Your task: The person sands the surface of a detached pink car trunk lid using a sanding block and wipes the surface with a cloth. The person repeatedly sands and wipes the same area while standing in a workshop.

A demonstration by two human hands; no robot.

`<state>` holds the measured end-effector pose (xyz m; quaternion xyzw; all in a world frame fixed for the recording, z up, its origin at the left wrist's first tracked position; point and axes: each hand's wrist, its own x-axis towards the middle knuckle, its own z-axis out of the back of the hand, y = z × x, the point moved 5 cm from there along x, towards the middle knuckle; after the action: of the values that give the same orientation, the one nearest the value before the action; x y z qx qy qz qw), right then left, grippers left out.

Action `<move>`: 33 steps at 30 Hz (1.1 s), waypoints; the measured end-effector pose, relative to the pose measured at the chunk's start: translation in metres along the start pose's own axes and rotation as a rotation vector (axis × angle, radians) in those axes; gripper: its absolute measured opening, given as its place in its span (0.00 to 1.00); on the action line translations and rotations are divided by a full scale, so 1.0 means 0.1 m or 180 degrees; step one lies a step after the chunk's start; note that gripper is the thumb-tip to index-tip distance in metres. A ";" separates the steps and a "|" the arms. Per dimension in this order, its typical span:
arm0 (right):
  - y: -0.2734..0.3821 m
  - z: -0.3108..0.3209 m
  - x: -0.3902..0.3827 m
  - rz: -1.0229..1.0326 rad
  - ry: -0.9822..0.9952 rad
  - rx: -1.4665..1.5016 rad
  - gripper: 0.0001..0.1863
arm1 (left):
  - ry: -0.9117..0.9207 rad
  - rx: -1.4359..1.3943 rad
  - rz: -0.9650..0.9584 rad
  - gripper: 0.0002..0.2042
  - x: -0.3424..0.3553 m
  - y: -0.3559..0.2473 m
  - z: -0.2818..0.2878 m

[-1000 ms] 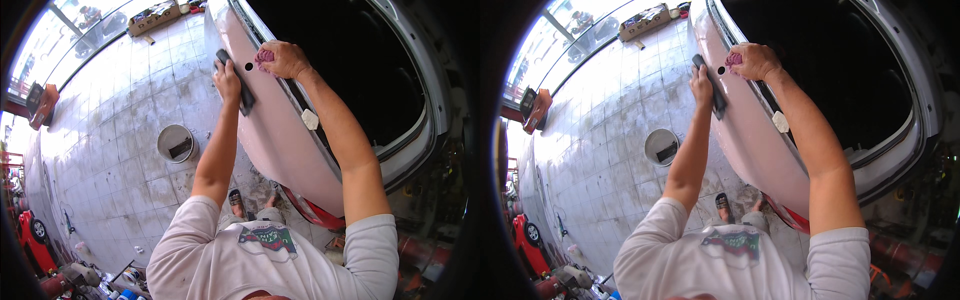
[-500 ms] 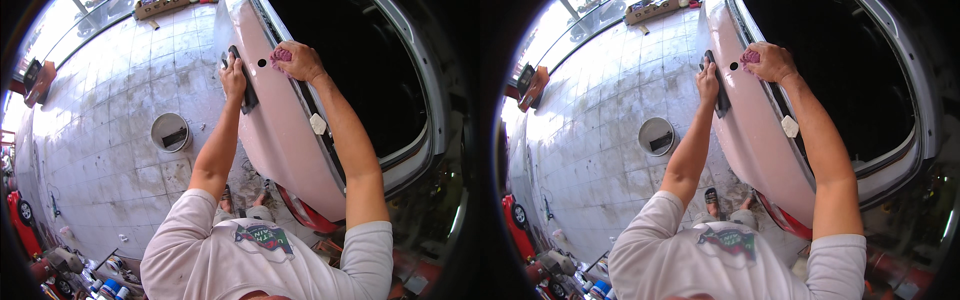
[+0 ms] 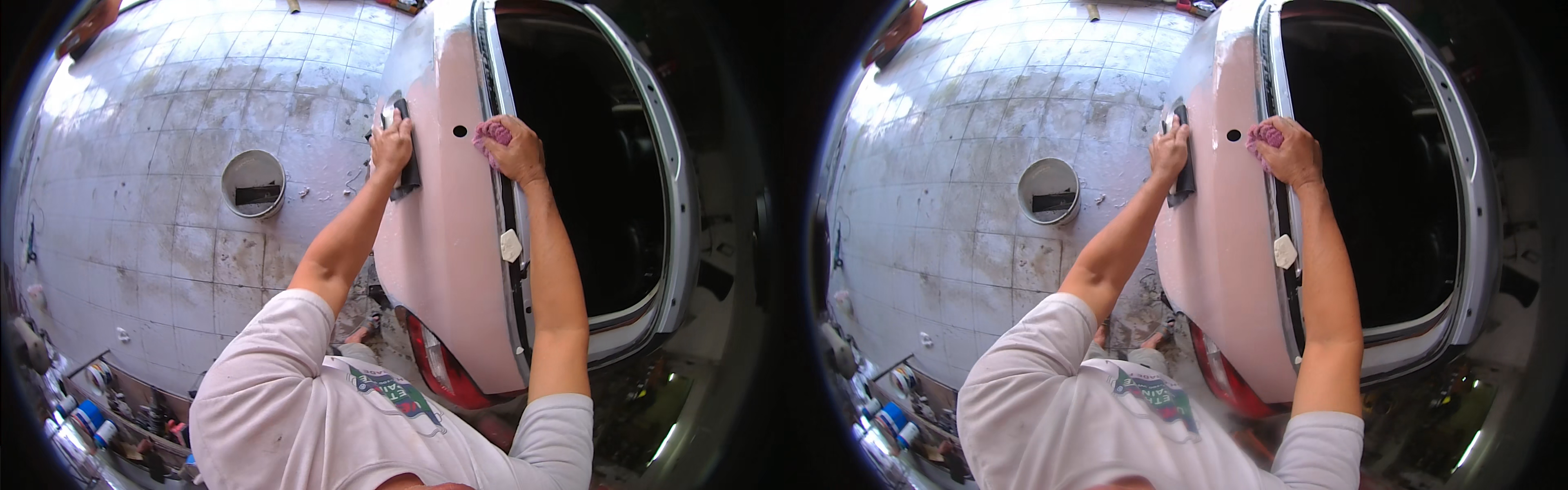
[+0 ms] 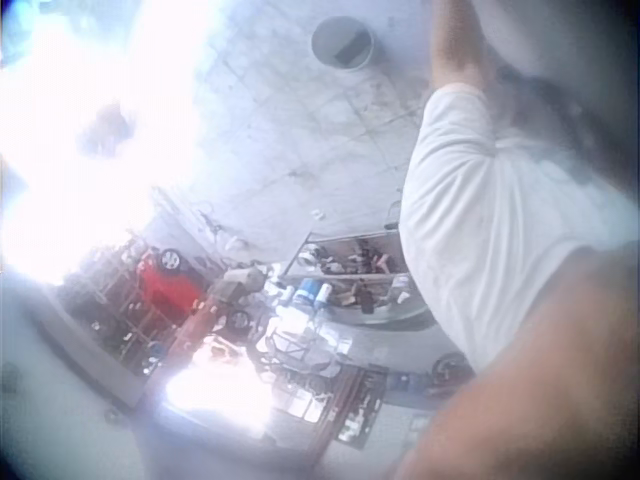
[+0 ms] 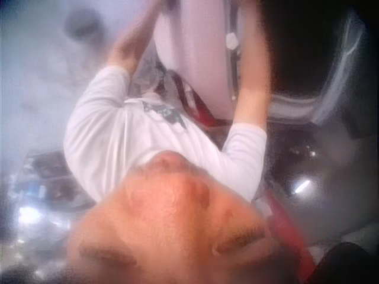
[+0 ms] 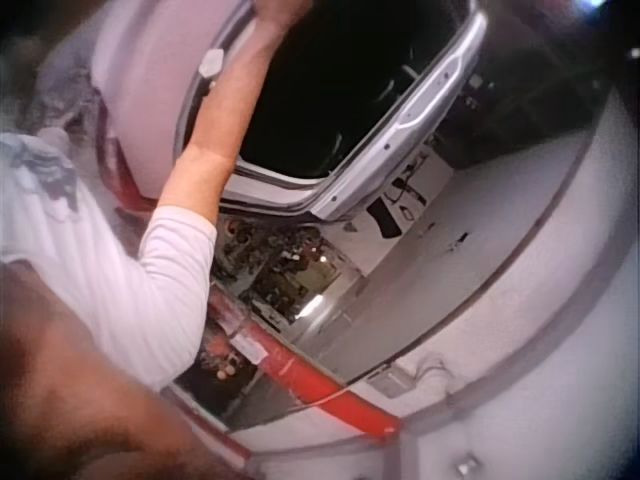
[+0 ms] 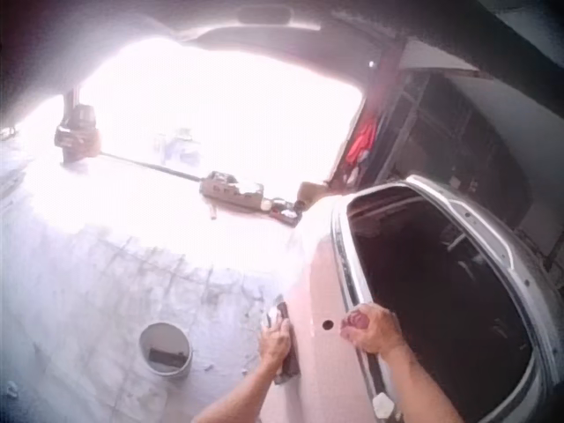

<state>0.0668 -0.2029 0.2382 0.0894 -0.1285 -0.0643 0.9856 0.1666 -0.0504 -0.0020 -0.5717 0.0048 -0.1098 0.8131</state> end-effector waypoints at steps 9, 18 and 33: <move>-0.10 0.01 -0.10 0.0073 0.0022 0.0020 0.15 | -0.0155 -0.0531 0.0031 0.26 -1.07 -0.58 0.21; -0.23 -0.04 -0.12 0.0138 0.0029 0.0226 0.14 | -0.0174 -0.0627 0.0326 0.31 -1.27 -0.75 0.16; -0.21 -0.10 -0.02 0.0340 0.0097 0.0265 0.14 | 0.0469 0.0110 0.0751 0.38 -0.38 0.13 0.22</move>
<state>0.0659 -0.2212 0.2239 0.1244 -0.1206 -0.0049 0.9849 0.1344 -0.0189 -0.0114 -0.5434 0.1298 -0.0552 0.8275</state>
